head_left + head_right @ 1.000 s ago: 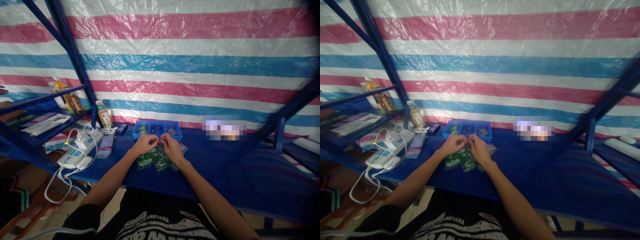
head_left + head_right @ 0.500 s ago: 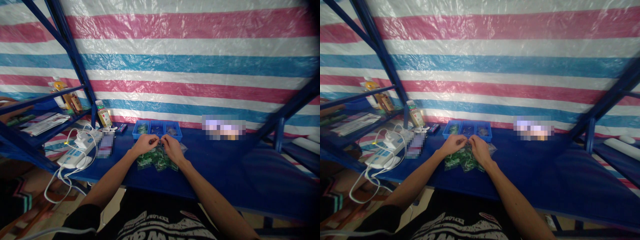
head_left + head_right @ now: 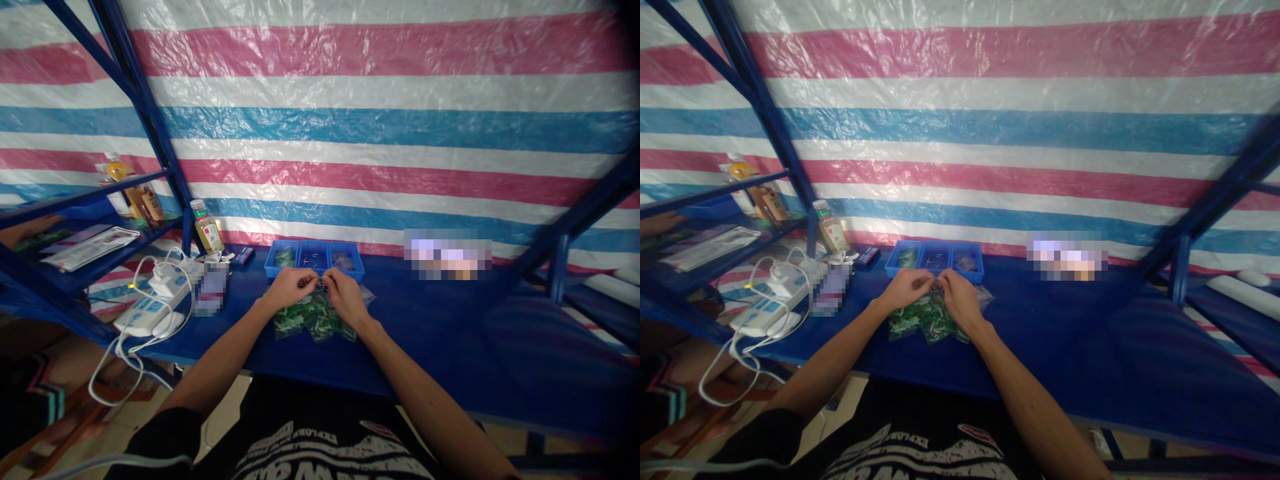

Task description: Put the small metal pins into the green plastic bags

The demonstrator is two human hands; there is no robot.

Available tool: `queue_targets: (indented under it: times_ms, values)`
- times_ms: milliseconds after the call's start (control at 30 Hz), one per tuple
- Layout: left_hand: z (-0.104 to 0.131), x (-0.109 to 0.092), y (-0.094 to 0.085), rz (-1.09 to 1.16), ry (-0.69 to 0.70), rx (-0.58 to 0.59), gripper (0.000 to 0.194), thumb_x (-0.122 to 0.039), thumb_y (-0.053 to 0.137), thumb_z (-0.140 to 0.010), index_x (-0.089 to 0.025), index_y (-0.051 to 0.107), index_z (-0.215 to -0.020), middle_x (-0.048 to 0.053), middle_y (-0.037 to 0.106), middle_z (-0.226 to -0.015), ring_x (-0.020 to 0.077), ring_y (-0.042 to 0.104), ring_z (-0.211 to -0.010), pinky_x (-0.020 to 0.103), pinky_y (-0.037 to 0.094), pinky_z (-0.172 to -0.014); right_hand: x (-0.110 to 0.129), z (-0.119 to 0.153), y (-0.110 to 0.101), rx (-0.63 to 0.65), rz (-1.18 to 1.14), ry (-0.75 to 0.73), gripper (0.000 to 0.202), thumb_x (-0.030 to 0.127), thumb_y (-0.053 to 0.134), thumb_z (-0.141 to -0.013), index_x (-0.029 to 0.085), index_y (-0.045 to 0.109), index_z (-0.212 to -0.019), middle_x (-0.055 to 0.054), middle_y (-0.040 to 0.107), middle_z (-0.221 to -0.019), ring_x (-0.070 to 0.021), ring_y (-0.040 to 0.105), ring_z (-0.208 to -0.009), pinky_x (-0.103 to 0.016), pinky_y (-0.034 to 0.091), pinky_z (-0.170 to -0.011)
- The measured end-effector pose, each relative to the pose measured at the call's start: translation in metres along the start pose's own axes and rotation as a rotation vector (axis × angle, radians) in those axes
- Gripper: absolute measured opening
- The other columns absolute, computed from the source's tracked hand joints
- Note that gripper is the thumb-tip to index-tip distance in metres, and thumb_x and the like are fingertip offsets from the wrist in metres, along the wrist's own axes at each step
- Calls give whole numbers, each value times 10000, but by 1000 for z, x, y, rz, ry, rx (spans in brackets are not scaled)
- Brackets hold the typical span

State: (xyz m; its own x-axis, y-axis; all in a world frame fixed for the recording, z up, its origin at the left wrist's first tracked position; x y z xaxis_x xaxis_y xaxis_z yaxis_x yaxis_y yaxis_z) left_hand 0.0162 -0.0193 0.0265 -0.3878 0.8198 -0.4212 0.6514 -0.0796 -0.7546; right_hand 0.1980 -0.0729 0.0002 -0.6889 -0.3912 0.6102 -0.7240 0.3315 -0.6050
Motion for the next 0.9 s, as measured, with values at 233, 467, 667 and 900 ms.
queue_targets:
  times_ms: [233, 467, 667, 900]
  values:
    - [-1, -1, -1, 1, 2, 11, 185, -266, 559, -959, -174, 709, -900, -13, 649, -692, 108, 559, -600, 218, 384, -609, 2, 1, 0, -30, -52, 16, 159, 254, 469, -975, 228, 562, -1102, -53, 713, -941, -222, 651, -761, -304, 441, -711]
    - [-1, -2, -2, -11, 15, 16, 170, -247, 561, -958, -177, 708, -909, -19, 642, -697, 107, 558, -612, 221, 383, -622, 4, 1, -2, -11, -52, 23, 126, 259, 435, -982, 236, 559, -984, -28, 665, -825, -217, 618, -727, -285, 414, -674]
    - [0, -2, -1, -10, 20, 9, 196, -255, 549, -970, -170, 716, -913, -8, 649, -699, 110, 560, -614, 222, 380, -618, 2, 0, -2, -4, -21, 24, 153, 268, 415, -1005, 235, 558, -963, -26, 660, -826, -207, 608, -721, -285, 412, -689]
    - [-1, 0, 0, -7, 23, 18, 215, -266, 546, -978, -166, 725, -913, -4, 662, -714, 112, 575, -629, 221, 387, -628, 1, 0, -1, 11, -3, 13, 199, 306, 403, -1027, 233, 556, -921, -26, 649, -797, -207, 608, -721, -283, 404, -687]
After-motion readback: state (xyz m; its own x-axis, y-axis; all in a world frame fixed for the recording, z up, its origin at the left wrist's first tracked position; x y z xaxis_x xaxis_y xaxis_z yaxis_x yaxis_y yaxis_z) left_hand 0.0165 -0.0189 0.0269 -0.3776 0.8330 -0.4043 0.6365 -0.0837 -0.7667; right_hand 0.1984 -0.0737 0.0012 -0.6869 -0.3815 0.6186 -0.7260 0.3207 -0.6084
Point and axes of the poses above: each hand's wrist, its own z-axis away from the middle knuckle, its own y-axis out of the palm, x = y × z, the point moved 1 cm from there along -z, towards the middle knuckle
